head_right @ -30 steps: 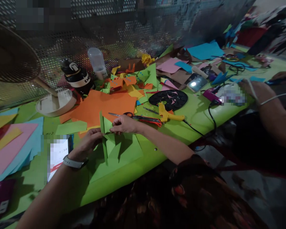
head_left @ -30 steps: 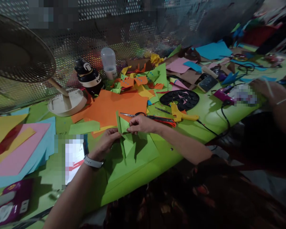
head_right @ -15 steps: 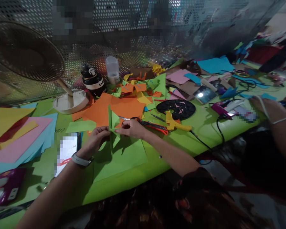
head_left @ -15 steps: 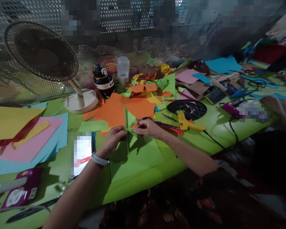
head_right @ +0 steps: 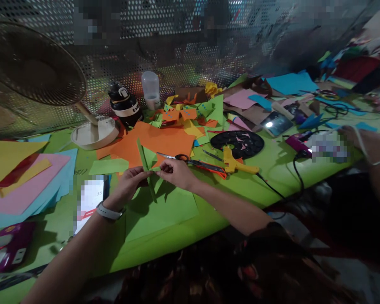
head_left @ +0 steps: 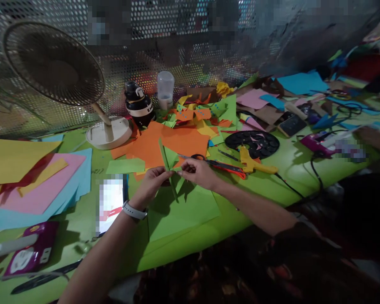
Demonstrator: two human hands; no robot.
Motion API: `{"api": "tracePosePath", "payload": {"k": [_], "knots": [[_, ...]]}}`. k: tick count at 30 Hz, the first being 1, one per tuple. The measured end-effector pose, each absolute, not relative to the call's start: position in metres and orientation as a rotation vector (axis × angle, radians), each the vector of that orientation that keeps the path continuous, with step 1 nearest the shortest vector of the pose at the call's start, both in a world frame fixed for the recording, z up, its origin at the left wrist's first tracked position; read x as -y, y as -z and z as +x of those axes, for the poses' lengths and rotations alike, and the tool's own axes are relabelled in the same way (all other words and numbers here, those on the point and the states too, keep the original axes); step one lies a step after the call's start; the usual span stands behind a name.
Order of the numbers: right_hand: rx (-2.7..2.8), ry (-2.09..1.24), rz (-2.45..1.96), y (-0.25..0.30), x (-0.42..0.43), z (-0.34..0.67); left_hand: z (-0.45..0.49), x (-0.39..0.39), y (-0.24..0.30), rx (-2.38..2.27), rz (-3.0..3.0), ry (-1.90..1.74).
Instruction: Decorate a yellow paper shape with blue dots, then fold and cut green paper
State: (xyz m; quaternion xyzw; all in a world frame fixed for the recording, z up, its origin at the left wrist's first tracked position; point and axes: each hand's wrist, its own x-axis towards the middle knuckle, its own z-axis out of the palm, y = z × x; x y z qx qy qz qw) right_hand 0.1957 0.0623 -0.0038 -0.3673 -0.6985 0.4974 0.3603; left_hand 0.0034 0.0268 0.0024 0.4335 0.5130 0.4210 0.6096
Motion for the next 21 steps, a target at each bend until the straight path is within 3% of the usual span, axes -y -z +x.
{"api": "tracePosePath", "payload": {"k": [11,21], "knots": [[1.878,-0.925,-0.773,0.010,-0.060,0.197,-0.002,-0.029,-0.006,-1.127,0.918,-0.981],[1.975,-0.976,-0.550,0.010,-0.072,0.206,-0.002,-0.028,-0.009,-1.078,0.914,-0.956]]}}
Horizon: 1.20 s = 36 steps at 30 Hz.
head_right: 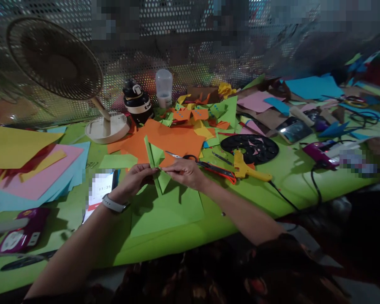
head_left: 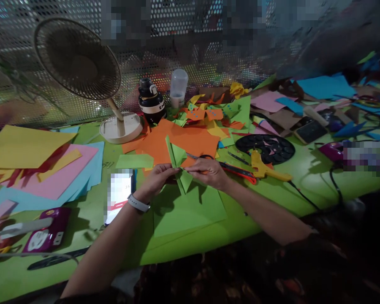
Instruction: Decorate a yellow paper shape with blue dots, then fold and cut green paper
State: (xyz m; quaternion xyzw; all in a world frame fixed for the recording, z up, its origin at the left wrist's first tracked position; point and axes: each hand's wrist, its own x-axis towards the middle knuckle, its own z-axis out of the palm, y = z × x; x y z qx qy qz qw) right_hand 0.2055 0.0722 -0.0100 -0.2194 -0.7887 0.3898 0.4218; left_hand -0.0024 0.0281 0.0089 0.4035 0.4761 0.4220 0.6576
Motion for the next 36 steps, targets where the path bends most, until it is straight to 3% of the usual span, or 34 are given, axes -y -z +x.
{"api": "tracePosePath", "payload": {"k": [7,36], "knots": [[1.849,-1.114,-0.386,0.014,-0.078,0.203,-0.003,-0.028,-0.009,-1.053,0.921,-0.952],[1.740,-1.535,-0.790,0.001,-0.073,0.204,0.003,-0.029,0.002,-1.312,1.118,-0.996]]}}
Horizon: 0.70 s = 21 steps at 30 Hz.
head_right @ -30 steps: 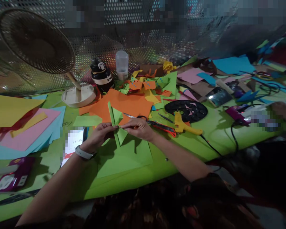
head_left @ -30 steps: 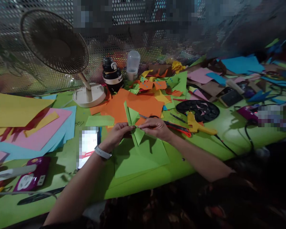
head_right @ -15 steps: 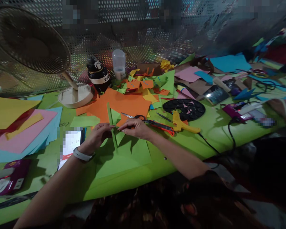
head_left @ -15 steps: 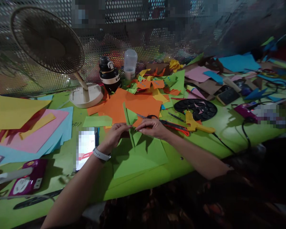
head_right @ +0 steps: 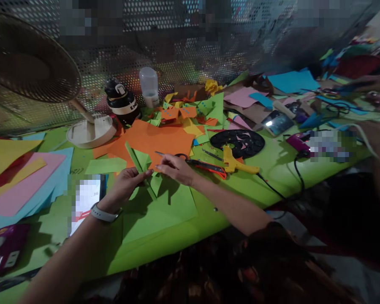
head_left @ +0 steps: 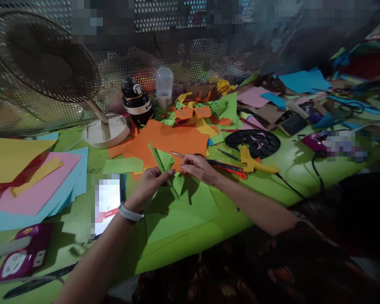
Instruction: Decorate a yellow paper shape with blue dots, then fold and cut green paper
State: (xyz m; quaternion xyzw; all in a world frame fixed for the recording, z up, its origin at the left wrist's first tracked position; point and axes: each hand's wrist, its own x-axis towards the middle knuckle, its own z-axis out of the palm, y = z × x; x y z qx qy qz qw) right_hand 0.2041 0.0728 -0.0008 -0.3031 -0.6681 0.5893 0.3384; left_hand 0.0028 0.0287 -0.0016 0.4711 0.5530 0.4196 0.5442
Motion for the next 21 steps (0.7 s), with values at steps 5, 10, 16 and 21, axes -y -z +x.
{"api": "tracePosePath", "payload": {"k": [5,10,16,21], "knots": [[1.923,-1.527,-0.831,-0.0008,-0.0704,0.1991,0.0035,-0.0283,0.0037,-1.278,1.088,-0.990],[1.898,-1.607,-0.749,0.0003,-0.0706,0.1985,0.0047,-0.0273,0.0000,-1.219,1.047,-0.987],[1.866,-1.721,-0.762,-0.0002,-0.0689,0.1996,0.0047,-0.0263,-0.0017,-1.185,1.047,-0.994],[1.901,-1.746,-0.789,-0.0009,-0.0697,0.2012,0.0034,-0.0263,-0.0002,-1.219,1.109,-0.983]]}}
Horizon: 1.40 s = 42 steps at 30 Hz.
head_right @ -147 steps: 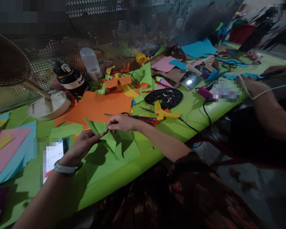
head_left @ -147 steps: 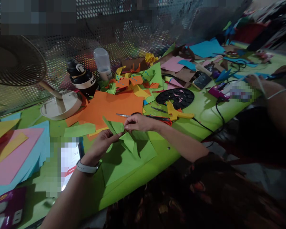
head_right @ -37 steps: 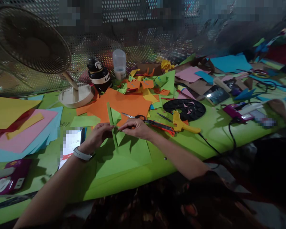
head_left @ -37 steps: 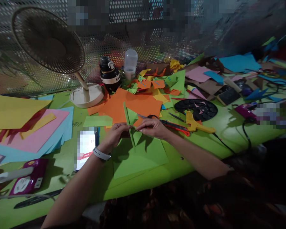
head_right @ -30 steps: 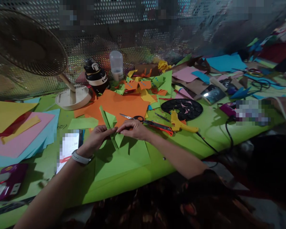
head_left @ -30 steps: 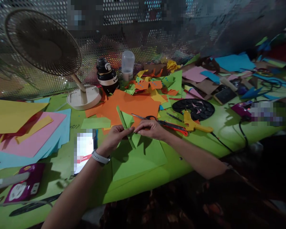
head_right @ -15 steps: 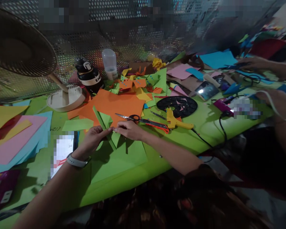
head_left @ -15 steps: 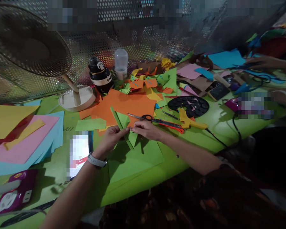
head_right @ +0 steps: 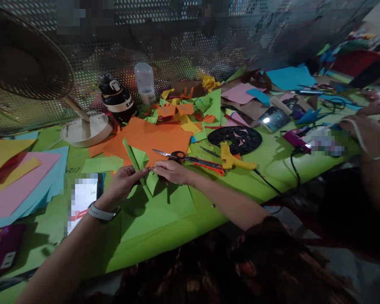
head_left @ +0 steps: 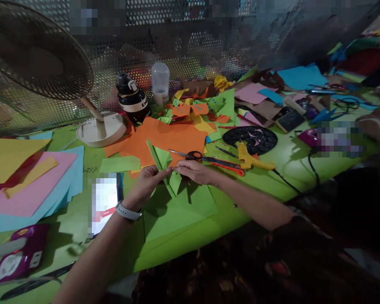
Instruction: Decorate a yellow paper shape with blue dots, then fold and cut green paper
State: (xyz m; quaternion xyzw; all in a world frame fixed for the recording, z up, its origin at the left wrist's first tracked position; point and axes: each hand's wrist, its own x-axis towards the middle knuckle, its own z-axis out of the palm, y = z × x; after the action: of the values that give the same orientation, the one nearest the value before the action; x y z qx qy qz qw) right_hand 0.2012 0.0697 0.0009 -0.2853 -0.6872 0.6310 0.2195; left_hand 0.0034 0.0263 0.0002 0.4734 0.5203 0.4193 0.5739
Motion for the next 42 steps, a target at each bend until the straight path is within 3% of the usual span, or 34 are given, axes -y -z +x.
{"api": "tracePosePath", "payload": {"k": [42], "knots": [[1.909,-2.079,-0.768,-0.010,-0.076,0.209,-0.011,-0.025,-0.022,-1.127,1.198,-0.677]]}}
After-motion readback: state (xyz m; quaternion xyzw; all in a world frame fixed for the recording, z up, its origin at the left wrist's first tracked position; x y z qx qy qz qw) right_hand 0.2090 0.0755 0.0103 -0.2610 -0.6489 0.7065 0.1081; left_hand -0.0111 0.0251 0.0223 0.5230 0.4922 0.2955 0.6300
